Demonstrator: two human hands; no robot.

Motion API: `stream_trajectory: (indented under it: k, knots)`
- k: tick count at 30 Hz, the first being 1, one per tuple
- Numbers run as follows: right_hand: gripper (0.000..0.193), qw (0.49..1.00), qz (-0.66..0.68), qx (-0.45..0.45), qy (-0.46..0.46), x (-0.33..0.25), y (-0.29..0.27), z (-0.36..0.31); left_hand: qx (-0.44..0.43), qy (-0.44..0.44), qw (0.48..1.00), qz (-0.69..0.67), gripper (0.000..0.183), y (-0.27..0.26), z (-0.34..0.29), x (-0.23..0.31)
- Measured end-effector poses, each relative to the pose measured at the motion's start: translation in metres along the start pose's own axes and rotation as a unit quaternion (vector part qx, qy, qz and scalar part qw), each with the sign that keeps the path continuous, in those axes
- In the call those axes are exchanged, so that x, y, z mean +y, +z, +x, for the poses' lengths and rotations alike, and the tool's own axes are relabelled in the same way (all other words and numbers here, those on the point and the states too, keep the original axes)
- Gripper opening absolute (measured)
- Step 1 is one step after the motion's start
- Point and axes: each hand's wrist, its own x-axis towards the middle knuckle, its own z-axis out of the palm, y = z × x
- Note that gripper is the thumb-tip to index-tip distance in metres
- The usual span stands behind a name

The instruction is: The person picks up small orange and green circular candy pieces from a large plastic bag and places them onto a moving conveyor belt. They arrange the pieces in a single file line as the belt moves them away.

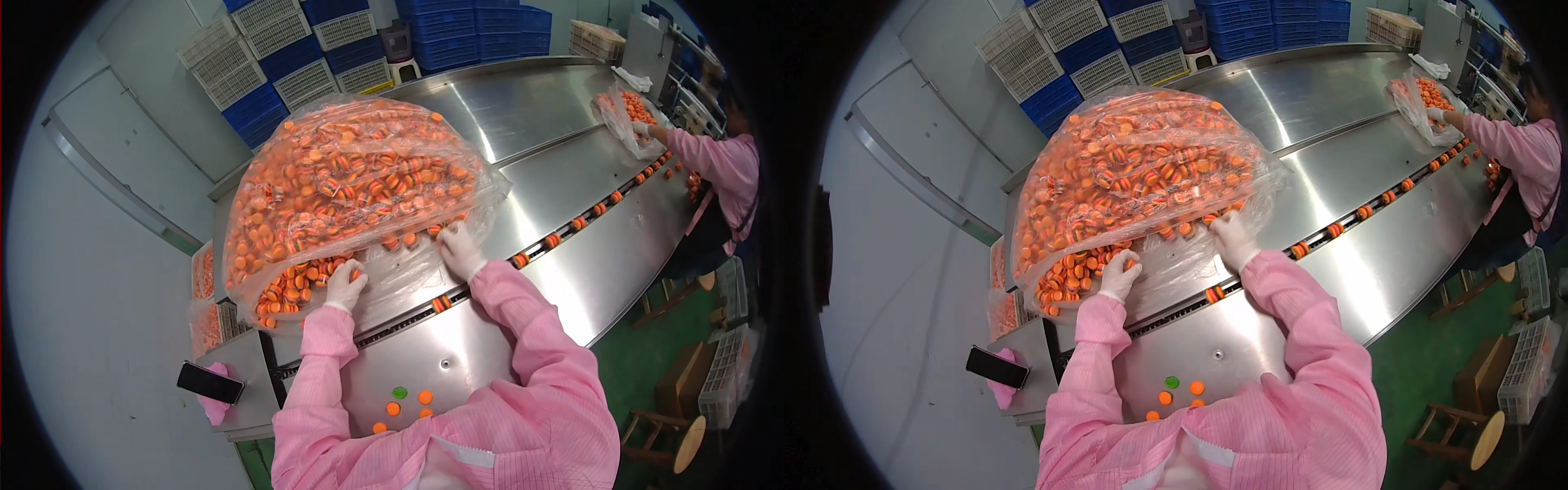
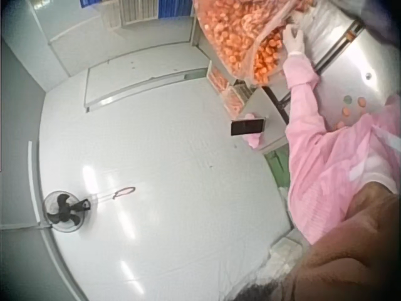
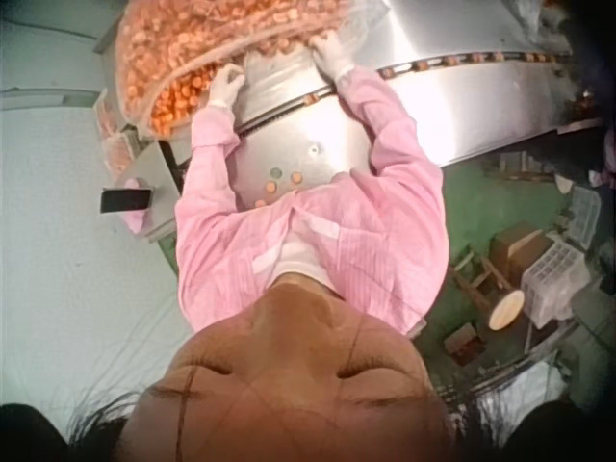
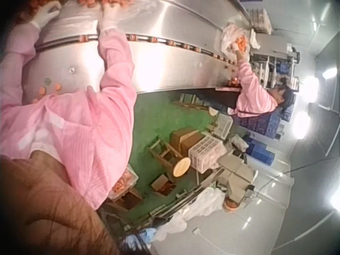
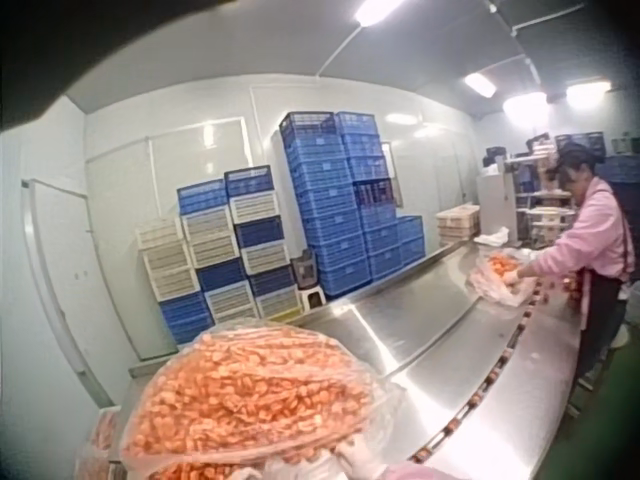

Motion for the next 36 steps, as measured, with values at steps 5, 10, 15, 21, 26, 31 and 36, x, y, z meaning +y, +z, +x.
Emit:
stream_trajectory:
  k: [5, 10, 15, 21, 26, 31, 36]
  knots:
    - [0.010, 0.956, 0.106, -0.219, -0.165, -0.035, -0.012, -0.068, 0.028, 0.097, 0.995, 0.002, 0.023, 0.010, -0.039, 0.016]
    - [0.011, 0.950, -0.068, -0.178, -0.249, -0.042, -0.044, -0.077, -0.109, 0.226, 0.960, 0.125, 0.023, 0.013, -0.087, 0.038]
    - [0.016, 0.993, -0.072, -0.068, -0.070, -0.020, -0.022, 0.000, -0.137, 0.264, 0.937, 0.184, 0.020, 0.005, -0.099, 0.053]
    - [0.022, 0.981, -0.142, -0.060, 0.120, 0.001, 0.029, 0.029, -0.035, 0.185, 0.946, 0.262, 0.018, -0.004, -0.024, 0.021]
    - [0.021, 0.991, -0.013, -0.135, 0.003, -0.060, 0.013, -0.001, 0.154, 0.036, 0.942, 0.294, 0.025, -0.006, 0.014, -0.026]
    - [0.011, 0.961, 0.027, -0.185, -0.204, -0.092, 0.011, -0.079, 0.135, 0.055, 0.935, 0.324, 0.022, 0.012, 0.019, -0.010]
    - [0.006, 0.958, 0.025, -0.072, -0.275, -0.092, -0.006, -0.063, 0.052, 0.153, 0.937, 0.309, 0.019, 0.009, -0.006, -0.007]
